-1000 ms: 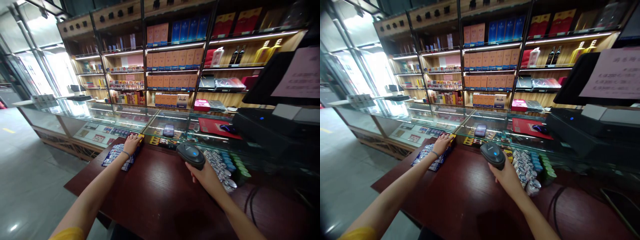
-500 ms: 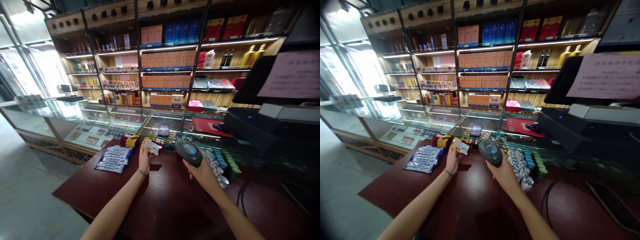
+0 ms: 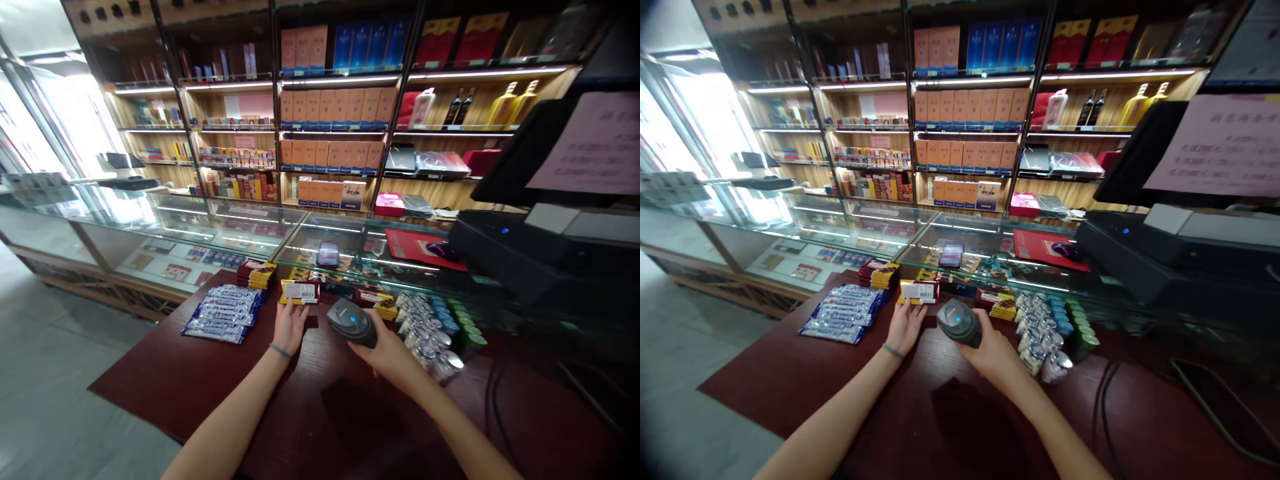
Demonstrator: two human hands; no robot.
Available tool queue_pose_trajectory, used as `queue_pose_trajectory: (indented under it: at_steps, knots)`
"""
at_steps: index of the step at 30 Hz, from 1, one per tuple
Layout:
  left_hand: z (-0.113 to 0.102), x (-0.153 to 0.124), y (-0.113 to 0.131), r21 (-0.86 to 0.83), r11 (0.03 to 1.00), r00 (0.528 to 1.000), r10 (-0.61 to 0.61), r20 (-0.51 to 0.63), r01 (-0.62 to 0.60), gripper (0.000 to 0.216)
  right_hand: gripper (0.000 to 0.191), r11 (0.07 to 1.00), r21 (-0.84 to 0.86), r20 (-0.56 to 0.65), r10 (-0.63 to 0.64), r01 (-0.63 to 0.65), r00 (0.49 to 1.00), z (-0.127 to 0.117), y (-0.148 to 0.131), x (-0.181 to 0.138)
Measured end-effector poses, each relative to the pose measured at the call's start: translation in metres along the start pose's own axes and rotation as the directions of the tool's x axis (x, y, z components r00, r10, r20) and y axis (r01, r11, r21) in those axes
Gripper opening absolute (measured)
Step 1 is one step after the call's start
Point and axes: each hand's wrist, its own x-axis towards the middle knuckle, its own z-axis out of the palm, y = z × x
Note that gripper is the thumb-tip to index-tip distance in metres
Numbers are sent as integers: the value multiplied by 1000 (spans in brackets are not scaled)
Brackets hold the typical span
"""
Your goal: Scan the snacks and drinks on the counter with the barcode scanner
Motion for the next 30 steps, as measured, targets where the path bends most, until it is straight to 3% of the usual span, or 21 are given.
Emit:
queue_pose_trajectory:
  at_steps: [11,17,21,26,30]
  knots:
    - [1,-1,4,61,998,999,-17,27,15,11,36,992,-126,-1,-20,20,1000,3,7,2]
    - [1,-1,3,-11,1000,1000,-27,8,27,17,41,998,-62,-12,-28,28,1000,-3,5,1]
    - [1,-1,2,-6,1000,1000,-27,11,28,15,44,999,23,-81,-33,35,996,-8,-2,-4]
    - [-1,-1,0,68,998,999,7,44,-10,21,56,987,140,-178,-53,78,983,-24,-14,-9]
    - [2,-3,-2,170,984,996,47,79,-60,34,49,975,195,-240,-59,108,969,-49,-22,-13]
